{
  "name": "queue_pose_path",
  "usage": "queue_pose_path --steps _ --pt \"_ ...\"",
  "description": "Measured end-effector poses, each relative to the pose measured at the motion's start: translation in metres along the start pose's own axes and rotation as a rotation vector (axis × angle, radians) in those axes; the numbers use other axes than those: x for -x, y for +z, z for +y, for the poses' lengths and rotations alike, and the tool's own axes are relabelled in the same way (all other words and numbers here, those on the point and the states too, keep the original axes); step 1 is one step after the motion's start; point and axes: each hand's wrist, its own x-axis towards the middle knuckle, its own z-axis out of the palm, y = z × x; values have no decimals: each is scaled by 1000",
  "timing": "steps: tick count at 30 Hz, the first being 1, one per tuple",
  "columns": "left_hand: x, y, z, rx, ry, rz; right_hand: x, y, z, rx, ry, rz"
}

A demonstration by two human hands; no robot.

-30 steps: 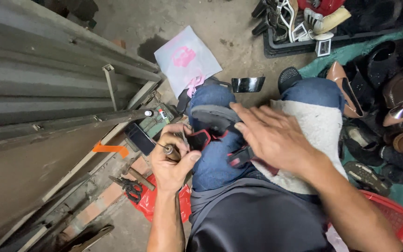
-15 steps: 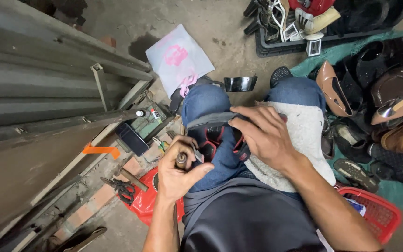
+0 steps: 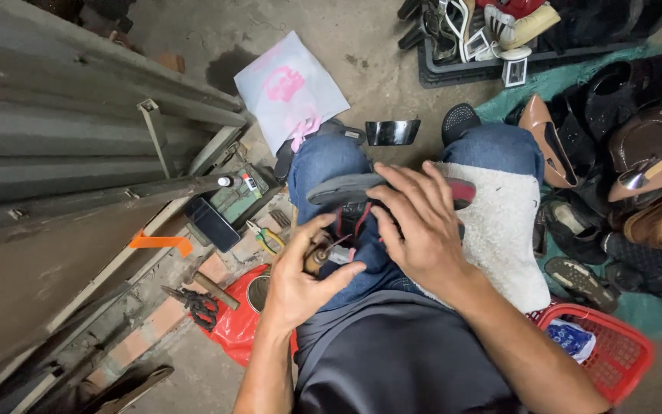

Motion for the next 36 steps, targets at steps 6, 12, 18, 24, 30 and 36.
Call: queue_pose_path --steps 6,12,18,24,30,36 --pt "-15 8 12 -197 122 -90 1 6 4 -108 14 13" --pt "-17 14 17 -349 193 -62 7 6 14 -192 5 17" --pt "-20 10 27 -434 253 -48 7 4 21 -238 18 -26" --pt "-21 9 23 -489 269 -34 4 1 20 -224 10 -37" --pt "-30 8 24 -428 245 -77 10 6 16 -161 -17 6" --pt "-42 -2 28 -385 204 -152 15 5 16 -117 -75 73"
